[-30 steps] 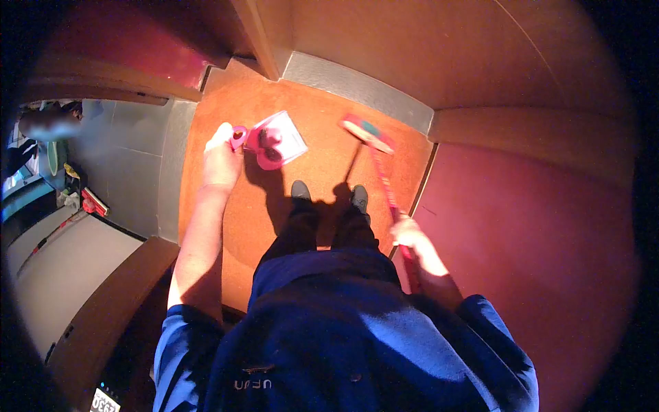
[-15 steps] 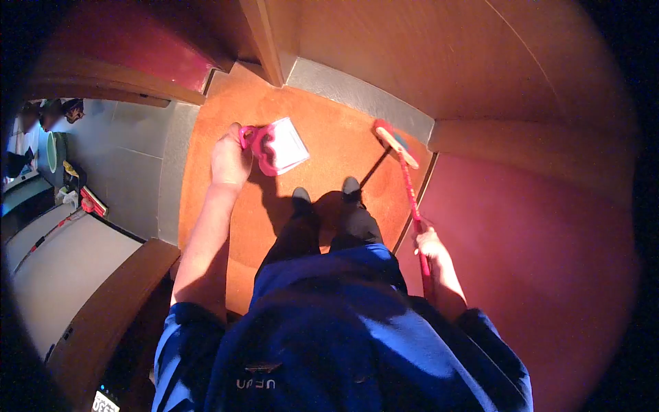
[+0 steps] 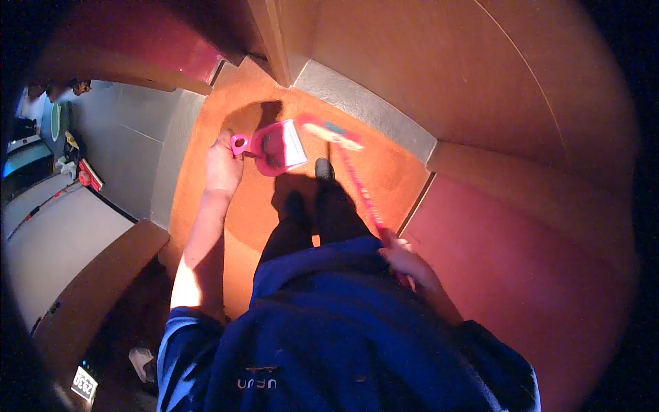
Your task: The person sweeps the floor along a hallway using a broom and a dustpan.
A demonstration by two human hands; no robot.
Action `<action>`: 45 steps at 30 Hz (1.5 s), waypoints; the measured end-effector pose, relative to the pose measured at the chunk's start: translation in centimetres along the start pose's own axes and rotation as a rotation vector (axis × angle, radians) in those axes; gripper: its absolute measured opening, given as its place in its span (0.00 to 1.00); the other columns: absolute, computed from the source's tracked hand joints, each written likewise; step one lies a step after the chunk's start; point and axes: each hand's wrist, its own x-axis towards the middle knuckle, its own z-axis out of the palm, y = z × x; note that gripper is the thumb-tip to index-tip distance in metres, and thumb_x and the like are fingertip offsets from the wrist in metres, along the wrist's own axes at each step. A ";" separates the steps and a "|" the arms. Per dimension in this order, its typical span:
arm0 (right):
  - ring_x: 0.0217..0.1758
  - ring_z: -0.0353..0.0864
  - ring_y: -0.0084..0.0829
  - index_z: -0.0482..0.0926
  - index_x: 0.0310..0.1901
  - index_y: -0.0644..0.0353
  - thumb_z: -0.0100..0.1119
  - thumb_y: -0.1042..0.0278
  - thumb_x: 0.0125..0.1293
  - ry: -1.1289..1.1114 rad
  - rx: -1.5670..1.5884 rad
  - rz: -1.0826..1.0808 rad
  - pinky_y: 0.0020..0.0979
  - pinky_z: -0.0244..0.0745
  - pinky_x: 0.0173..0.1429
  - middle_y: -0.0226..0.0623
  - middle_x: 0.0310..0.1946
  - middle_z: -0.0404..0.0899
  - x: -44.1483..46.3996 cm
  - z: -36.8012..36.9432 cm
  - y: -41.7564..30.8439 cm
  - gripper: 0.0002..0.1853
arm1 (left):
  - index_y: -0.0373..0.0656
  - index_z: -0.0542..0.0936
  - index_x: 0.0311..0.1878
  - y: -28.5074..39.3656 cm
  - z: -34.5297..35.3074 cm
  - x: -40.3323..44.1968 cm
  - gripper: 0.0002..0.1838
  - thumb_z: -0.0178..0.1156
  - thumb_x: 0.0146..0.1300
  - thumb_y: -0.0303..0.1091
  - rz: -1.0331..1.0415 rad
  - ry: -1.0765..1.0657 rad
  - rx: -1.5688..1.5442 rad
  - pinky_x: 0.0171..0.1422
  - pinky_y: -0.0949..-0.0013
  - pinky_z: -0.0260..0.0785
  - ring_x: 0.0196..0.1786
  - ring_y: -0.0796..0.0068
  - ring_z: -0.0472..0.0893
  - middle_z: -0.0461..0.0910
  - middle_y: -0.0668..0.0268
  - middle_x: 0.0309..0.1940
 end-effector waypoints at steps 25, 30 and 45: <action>0.25 0.78 0.38 0.55 0.60 0.59 0.49 0.66 0.53 0.106 -0.236 -0.218 0.35 0.74 0.27 0.50 0.28 0.75 5.9 -1.3 -8.3 0.31 | 0.40 0.69 0.31 1.0 -2.5 -0.1 0.05 0.54 0.51 0.25 -0.064 0.000 0.032 0.37 0.53 0.67 0.36 0.47 0.76 0.75 0.47 0.28; 0.41 0.75 0.40 0.55 0.61 0.56 0.54 0.67 0.53 -0.077 -0.175 -0.592 0.38 0.70 0.45 0.48 0.39 0.74 1.3 4.0 -5.4 0.33 | 0.38 0.67 0.28 0.9 -2.7 -0.1 0.05 0.54 0.52 0.25 0.007 0.086 -0.062 0.32 0.56 0.65 0.32 0.45 0.74 0.72 0.47 0.25; 0.44 0.70 0.37 0.50 0.63 0.61 0.54 0.66 0.51 0.041 -0.241 -0.268 0.32 0.67 0.45 0.44 0.45 0.68 3.1 2.1 -1.8 0.37 | 0.38 0.69 0.31 0.0 -3.6 -1.6 0.05 0.54 0.51 0.24 -0.019 0.028 -0.020 0.37 0.53 0.67 0.36 0.46 0.75 0.74 0.45 0.28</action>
